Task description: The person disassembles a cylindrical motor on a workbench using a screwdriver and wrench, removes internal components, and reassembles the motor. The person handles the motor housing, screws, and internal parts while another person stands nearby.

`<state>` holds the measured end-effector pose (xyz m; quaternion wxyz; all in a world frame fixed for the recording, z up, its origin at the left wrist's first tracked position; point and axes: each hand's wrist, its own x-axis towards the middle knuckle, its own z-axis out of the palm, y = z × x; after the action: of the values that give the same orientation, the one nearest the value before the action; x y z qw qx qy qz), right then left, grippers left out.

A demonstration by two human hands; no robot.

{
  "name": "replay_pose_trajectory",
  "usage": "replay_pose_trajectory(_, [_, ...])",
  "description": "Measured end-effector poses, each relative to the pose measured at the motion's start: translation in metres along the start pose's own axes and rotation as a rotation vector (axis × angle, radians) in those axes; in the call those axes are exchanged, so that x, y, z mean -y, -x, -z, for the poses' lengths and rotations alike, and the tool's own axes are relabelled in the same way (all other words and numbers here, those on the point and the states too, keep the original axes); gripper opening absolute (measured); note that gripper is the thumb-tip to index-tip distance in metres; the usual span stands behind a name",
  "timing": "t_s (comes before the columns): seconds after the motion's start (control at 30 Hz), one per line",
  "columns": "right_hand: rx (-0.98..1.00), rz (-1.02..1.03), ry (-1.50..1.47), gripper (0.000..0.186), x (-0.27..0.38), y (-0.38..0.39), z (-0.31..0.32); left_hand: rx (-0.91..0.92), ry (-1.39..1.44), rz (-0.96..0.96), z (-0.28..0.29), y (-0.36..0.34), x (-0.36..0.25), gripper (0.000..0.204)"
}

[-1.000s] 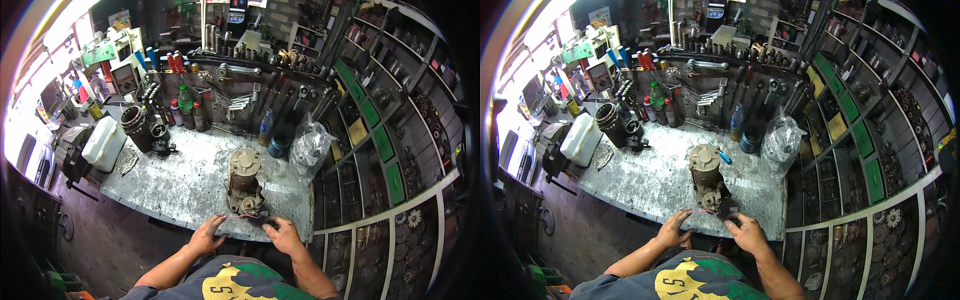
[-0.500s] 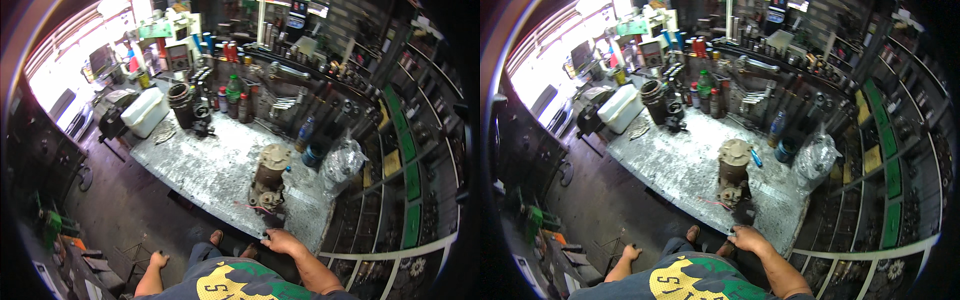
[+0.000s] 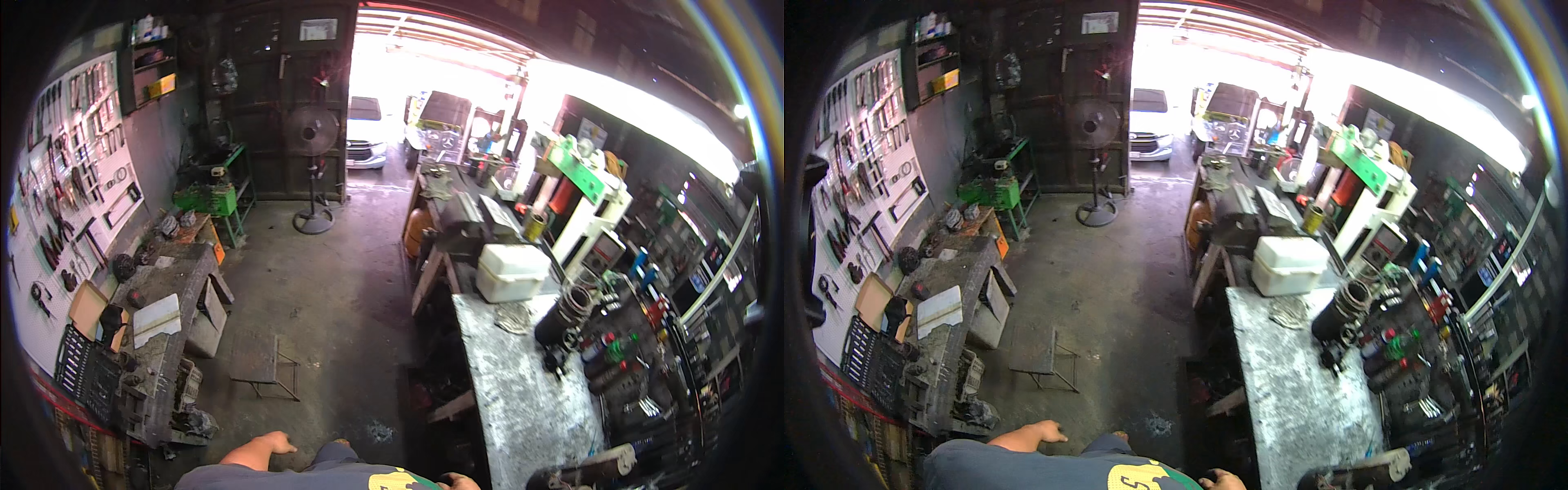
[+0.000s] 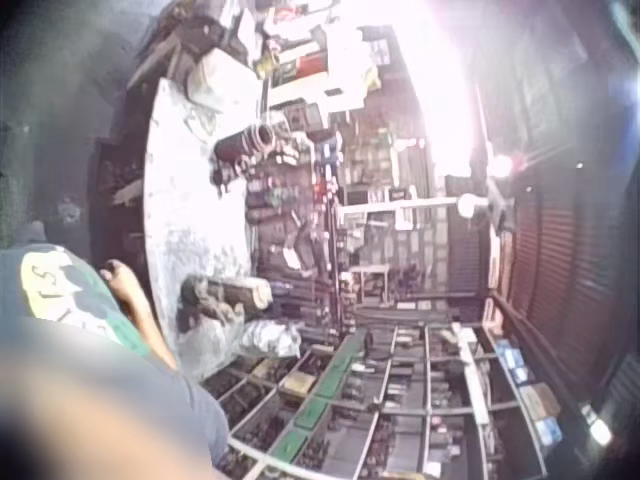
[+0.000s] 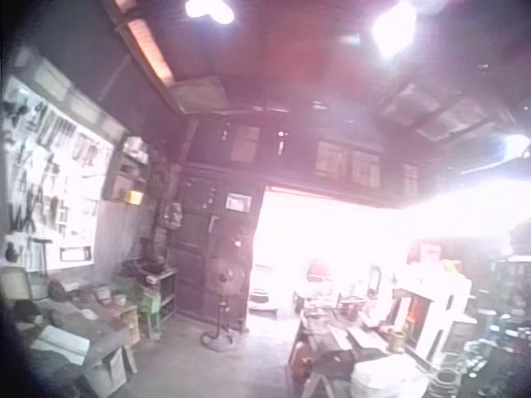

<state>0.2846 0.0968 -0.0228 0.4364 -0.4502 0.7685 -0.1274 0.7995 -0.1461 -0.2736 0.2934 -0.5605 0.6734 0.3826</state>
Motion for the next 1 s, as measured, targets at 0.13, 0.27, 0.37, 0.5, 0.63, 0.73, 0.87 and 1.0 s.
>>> replay_pose_trajectory(0.13, [0.242, 0.010, 0.370, 0.070, 0.047, -0.116, -0.022, -0.175, 0.123, -0.100, 0.077, -0.020, 0.017, 0.089])
replay_pose_trajectory(0.27, [0.242, -0.067, 0.123, 0.067, 0.077, -0.198, -0.002, -0.273, 0.214, -0.022, 0.150, -0.029, 0.043, 0.086])
replay_pose_trajectory(0.37, [0.162, -0.150, 0.355, 0.069, 0.080, -0.253, 0.009, -0.277, 0.288, -0.006, 0.184, -0.053, 0.068, 0.086])
replay_pose_trajectory(0.5, [0.383, -0.170, 0.546, 0.075, 0.048, -0.342, 0.014, -0.296, 0.358, 0.174, 0.191, -0.089, 0.098, 0.087])
replay_pose_trajectory(0.63, [0.692, -0.266, 0.637, 0.052, 0.039, -0.468, 0.024, -0.242, 0.482, 0.301, 0.194, -0.091, 0.121, 0.078])
replay_pose_trajectory(0.73, [0.502, -0.062, 0.721, 0.043, 0.099, -0.588, 0.046, -0.043, 0.635, 0.414, 0.229, -0.088, 0.130, 0.087])
replay_pose_trajectory(0.87, [0.304, 0.193, 0.770, 0.046, 0.261, -0.751, 0.072, -0.075, 0.771, 0.508, 0.302, -0.111, 0.121, 0.085])
replay_pose_trajectory(1.0, [0.231, 0.466, 0.647, 0.050, 0.436, -0.877, 0.090, -0.196, 0.876, 0.517, 0.366, -0.147, 0.131, 0.083])
